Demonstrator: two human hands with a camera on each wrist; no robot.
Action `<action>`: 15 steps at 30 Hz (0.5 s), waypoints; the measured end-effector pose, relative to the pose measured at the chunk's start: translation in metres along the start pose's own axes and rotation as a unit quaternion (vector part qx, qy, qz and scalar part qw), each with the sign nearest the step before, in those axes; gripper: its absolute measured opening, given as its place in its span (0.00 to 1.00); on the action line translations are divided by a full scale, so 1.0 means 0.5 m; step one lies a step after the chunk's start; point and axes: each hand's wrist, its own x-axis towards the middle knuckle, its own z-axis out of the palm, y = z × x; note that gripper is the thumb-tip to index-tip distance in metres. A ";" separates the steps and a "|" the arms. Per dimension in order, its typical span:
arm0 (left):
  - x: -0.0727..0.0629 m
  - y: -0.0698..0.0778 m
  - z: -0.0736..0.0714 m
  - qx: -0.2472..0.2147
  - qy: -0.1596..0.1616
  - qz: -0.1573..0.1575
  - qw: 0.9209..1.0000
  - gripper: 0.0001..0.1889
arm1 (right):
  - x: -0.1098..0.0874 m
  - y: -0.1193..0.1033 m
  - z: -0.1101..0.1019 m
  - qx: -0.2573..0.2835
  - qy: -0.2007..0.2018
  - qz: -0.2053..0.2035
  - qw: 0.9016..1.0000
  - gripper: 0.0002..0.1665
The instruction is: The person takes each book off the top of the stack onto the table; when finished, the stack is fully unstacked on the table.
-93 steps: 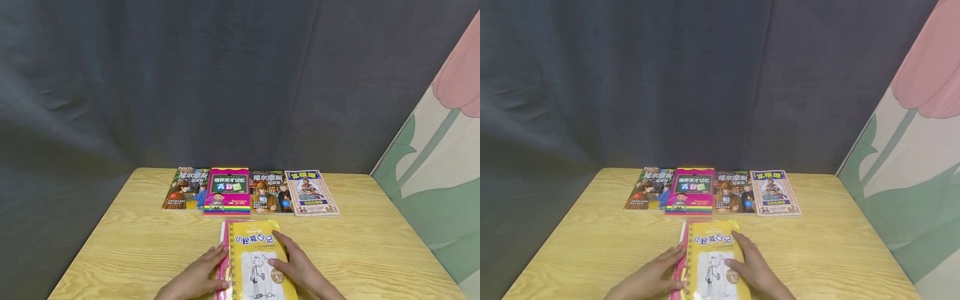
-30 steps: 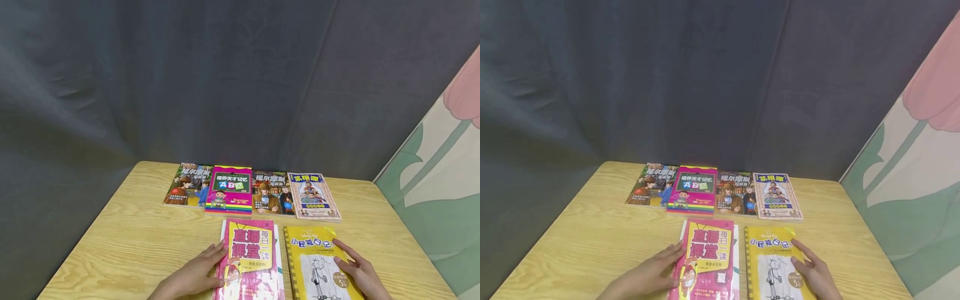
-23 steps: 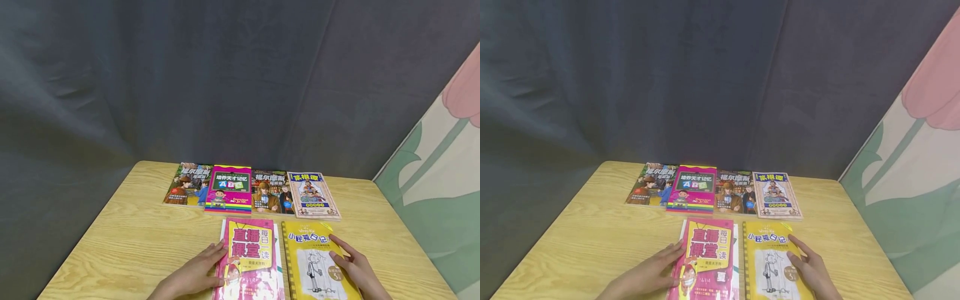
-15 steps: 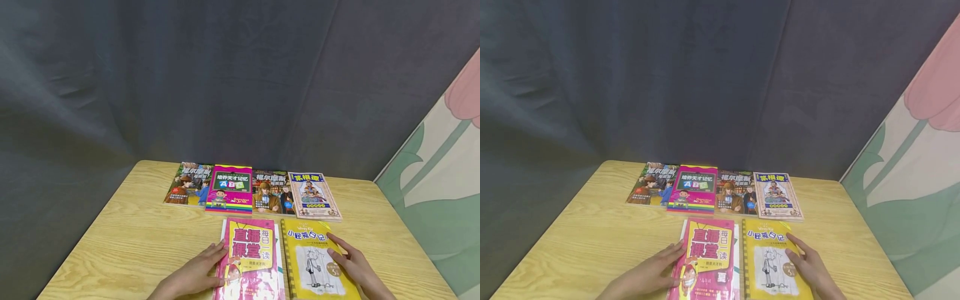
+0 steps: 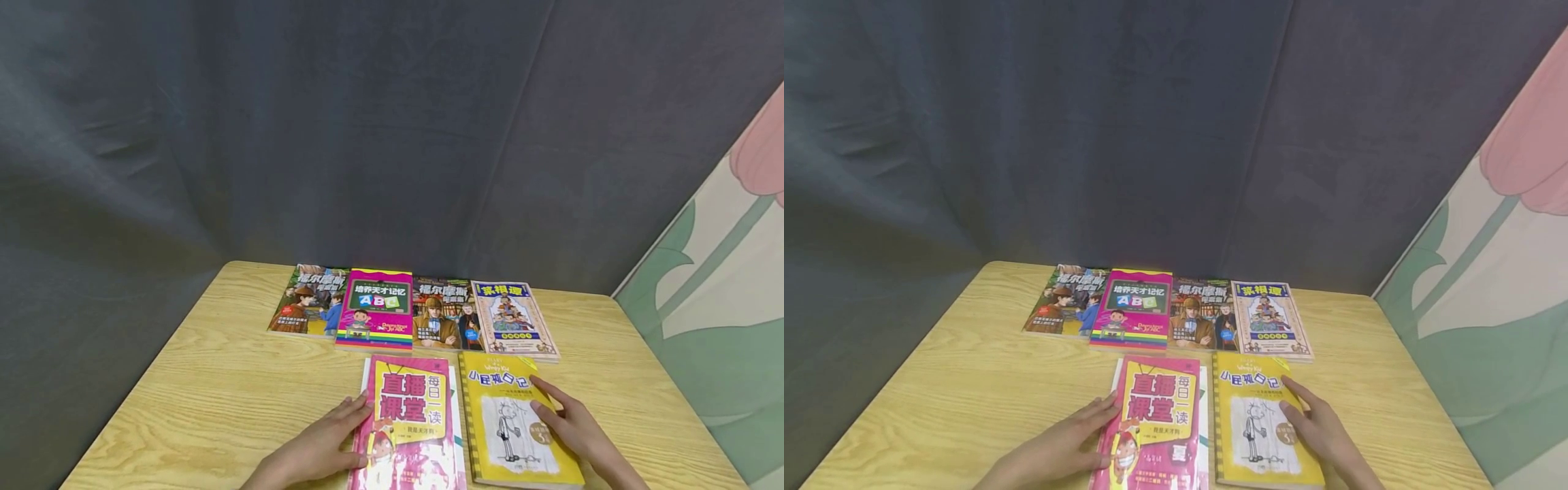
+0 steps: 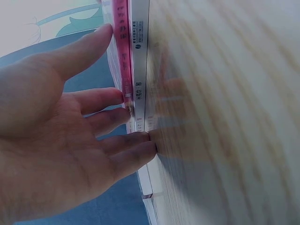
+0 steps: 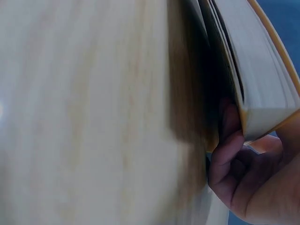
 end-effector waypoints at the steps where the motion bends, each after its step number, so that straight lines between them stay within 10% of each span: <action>1: 0.000 0.000 0.000 0.000 0.000 0.000 1.000 0.39 | 0.001 -0.001 -0.001 -0.004 -0.001 -0.006 1.000 0.35; 15: 0.001 -0.002 0.000 0.001 -0.001 -0.002 1.000 0.39 | 0.011 -0.003 -0.012 -0.168 -0.013 -0.035 0.985 0.37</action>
